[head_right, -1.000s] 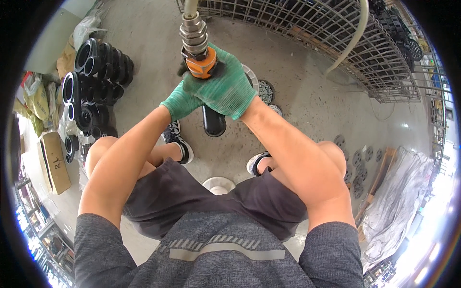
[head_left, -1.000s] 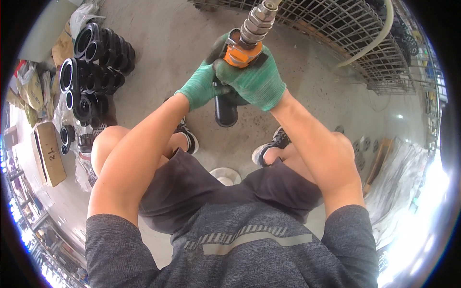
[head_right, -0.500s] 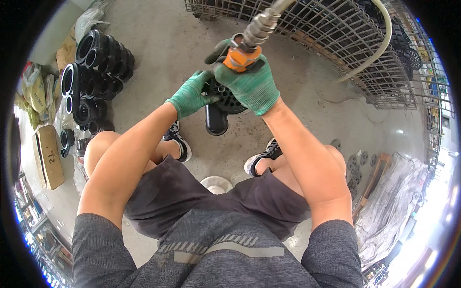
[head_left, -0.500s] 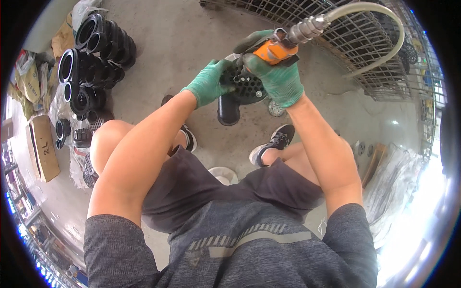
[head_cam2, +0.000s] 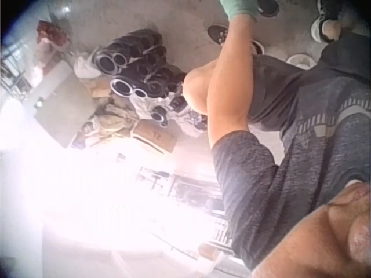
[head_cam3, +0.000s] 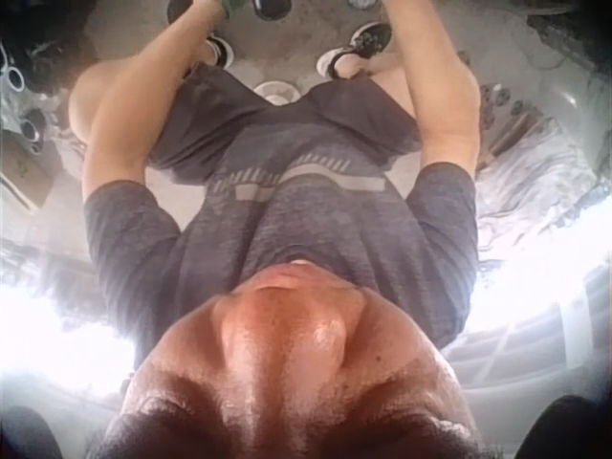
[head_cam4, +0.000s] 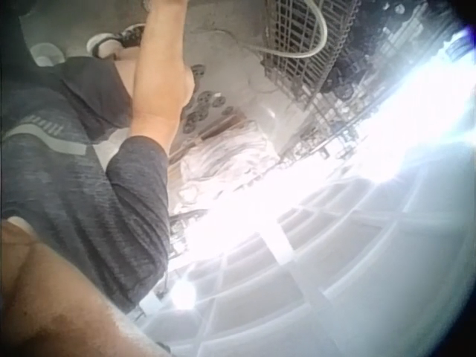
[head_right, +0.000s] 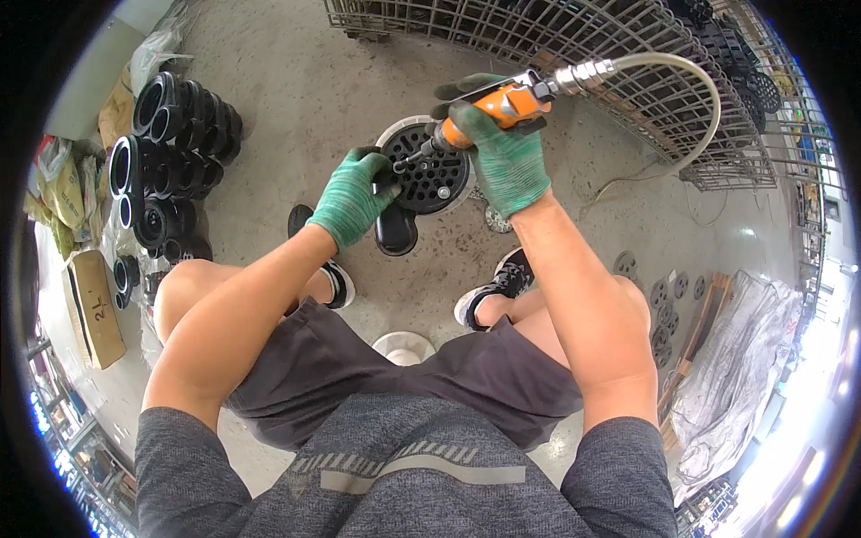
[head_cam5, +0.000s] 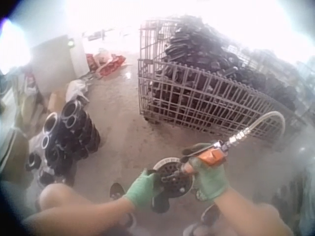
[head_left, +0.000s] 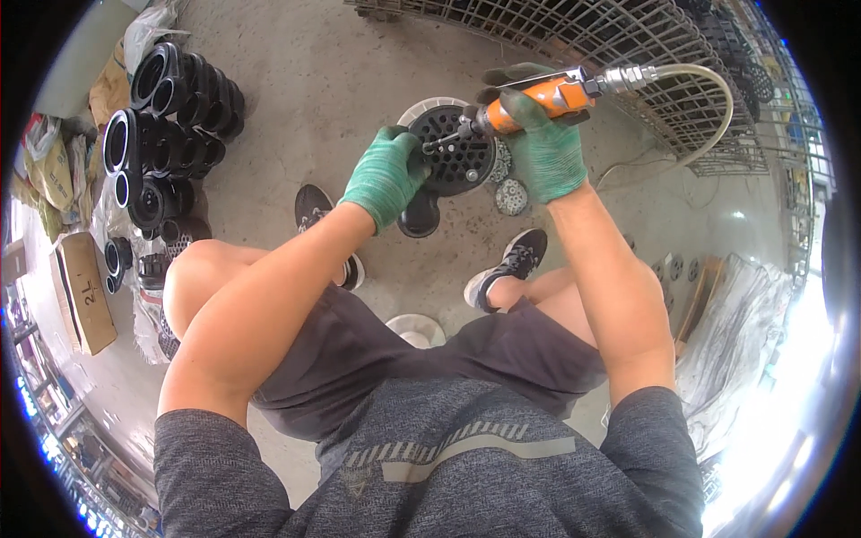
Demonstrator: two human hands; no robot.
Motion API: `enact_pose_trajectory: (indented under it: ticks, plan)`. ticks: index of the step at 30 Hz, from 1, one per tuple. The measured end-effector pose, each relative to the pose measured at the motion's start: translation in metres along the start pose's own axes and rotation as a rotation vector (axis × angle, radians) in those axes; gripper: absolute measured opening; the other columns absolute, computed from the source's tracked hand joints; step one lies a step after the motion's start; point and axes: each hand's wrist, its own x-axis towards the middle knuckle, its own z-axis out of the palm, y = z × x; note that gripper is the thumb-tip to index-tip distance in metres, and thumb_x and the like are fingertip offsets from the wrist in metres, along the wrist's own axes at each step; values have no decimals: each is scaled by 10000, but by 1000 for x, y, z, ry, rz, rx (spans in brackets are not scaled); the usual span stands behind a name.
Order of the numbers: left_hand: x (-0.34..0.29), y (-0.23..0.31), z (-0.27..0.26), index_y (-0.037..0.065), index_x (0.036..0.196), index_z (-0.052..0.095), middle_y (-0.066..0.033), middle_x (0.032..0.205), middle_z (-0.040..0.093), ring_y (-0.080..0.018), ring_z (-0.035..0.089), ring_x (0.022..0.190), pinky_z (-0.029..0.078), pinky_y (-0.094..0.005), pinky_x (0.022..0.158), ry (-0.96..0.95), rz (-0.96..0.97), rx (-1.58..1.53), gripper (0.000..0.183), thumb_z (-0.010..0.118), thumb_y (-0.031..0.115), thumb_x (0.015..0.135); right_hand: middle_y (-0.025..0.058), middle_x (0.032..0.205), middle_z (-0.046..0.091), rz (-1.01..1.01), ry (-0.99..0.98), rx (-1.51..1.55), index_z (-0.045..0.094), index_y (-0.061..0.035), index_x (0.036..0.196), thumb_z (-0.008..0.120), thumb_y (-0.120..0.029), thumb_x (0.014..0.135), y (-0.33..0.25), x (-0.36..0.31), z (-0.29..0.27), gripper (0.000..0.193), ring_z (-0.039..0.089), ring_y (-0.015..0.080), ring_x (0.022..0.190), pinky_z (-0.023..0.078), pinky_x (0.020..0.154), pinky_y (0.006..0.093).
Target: The person puts on gloves, inserts screws into a circular component, and secures them using a pneumatic screwdriver.
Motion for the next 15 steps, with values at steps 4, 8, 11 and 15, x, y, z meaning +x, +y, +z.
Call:
enact_pose_trajectory:
  ticks: [4,8,11,15]
  plan:
    - [-4,13,7,2,1186,667,-225,1253,621,-377,645,1120,530,-425,967,8,-207,-178,385,761,120,832,117,1135,681,82,134,172,583,-68,1193,792,-137,876,12,0,-24,386,693,244,1051,617,857,422]
    - [3,-2,9,12,1206,642,-219,1233,614,-368,645,1110,532,-419,965,-34,-220,-225,387,737,104,842,125,1134,674,288,346,336,574,-72,1196,751,-131,896,19,1,-43,353,679,292,1097,614,841,474]
    - [6,-6,15,35,1211,621,-199,1202,593,-358,639,1078,535,-406,954,0,-150,-190,371,722,64,856,119,1136,677,305,411,358,569,-74,1179,718,-157,932,26,6,-50,300,691,324,1069,615,833,511]
    - [9,-8,17,55,1188,620,-172,1174,570,-325,627,1041,534,-383,945,17,-147,-227,338,716,23,866,142,1122,676,331,451,366,537,-71,1177,665,-213,982,33,6,-55,273,693,351,1070,625,841,538]
